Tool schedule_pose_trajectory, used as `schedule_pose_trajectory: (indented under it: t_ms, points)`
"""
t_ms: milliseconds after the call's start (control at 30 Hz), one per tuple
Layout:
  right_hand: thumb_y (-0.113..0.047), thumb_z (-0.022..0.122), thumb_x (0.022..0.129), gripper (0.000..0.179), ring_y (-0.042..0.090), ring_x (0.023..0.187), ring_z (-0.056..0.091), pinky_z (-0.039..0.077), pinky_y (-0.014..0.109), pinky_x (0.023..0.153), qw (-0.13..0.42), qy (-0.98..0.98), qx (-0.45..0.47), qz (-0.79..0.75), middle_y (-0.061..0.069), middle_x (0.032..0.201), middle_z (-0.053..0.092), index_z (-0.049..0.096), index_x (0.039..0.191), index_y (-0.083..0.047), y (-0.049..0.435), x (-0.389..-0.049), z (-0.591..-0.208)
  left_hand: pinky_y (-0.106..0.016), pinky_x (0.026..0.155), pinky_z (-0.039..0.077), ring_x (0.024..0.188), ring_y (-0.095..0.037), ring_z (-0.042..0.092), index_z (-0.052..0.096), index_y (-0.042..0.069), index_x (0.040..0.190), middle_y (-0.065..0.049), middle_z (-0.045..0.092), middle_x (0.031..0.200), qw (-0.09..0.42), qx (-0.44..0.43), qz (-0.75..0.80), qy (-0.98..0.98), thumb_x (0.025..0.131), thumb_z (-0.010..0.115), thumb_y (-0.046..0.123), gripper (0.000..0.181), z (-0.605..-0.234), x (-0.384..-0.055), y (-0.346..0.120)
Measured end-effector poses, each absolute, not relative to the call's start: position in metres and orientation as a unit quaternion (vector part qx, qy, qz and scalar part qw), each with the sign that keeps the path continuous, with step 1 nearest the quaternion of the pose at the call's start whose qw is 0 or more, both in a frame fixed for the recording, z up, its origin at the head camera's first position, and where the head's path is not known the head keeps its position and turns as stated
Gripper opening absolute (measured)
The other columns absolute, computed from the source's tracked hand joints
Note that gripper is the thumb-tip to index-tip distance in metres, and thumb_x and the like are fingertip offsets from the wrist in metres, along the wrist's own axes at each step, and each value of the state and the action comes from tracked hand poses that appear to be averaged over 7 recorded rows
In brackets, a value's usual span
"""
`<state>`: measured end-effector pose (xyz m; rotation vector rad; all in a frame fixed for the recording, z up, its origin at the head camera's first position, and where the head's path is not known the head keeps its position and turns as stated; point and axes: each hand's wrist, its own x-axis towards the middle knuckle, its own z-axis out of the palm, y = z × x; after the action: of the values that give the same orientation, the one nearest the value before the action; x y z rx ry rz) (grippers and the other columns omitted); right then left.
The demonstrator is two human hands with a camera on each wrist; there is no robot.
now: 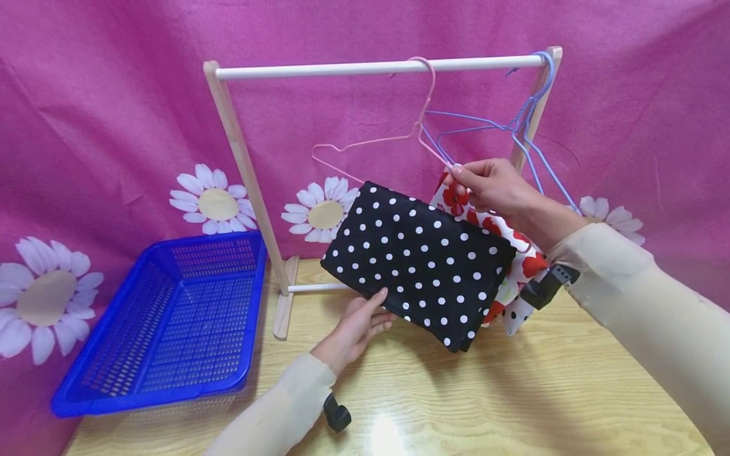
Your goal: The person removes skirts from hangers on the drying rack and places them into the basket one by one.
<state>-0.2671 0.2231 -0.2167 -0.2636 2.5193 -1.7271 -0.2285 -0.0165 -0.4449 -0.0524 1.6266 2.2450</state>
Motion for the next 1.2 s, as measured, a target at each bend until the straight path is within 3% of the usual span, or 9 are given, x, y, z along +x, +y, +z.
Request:
schedule_pose_trajectory:
  t_ms: [400,700,900,1200]
  points:
    - [-0.034,0.051,0.106,0.034,0.004,0.048,0.029,0.025,0.021,0.046,0.052,0.809,-0.082,-0.58,-0.009,0.062,0.049,0.069,0.08,-0.022,0.219,-0.269,-0.22,-0.018,0.07,0.055,0.074,-0.008,0.065,0.058,0.006,0.106,0.007,0.07,0.08,0.182,0.001,0.796,0.577,0.103,0.058,0.029,0.024,-0.444,-0.218,-0.023]
    - [-0.032,0.05,0.107,0.032,0.005,0.047,0.028,0.022,0.021,0.043,0.084,0.793,-0.091,-0.596,-0.008,0.063,0.047,0.066,0.083,-0.018,0.219,-0.276,-0.222,-0.021,0.071,0.054,0.068,-0.005,0.065,0.057,0.01,0.103,0.011,0.07,0.076,0.142,0.01,0.808,0.572,0.104,0.055,0.023,0.013,-0.436,-0.219,-0.029]
    - [-0.031,0.05,0.107,0.032,0.006,0.048,0.028,0.022,0.023,0.043,0.088,0.789,-0.092,-0.601,-0.008,0.062,0.048,0.067,0.083,-0.019,0.22,-0.278,-0.223,-0.023,0.074,0.057,0.075,-0.001,0.072,0.058,0.009,0.108,0.011,0.075,0.083,0.111,0.015,0.829,0.547,0.106,0.052,0.025,0.018,-0.428,-0.222,-0.03]
    - [-0.032,0.05,0.107,0.034,0.005,0.05,0.032,0.024,0.022,0.046,0.081,0.789,-0.083,-0.603,-0.008,0.061,0.051,0.07,0.081,-0.021,0.22,-0.28,-0.223,-0.026,0.076,0.057,0.08,-0.002,0.073,0.061,0.01,0.106,0.011,0.076,0.084,0.105,0.012,0.827,0.552,0.104,0.055,0.018,0.01,-0.426,-0.218,-0.032]
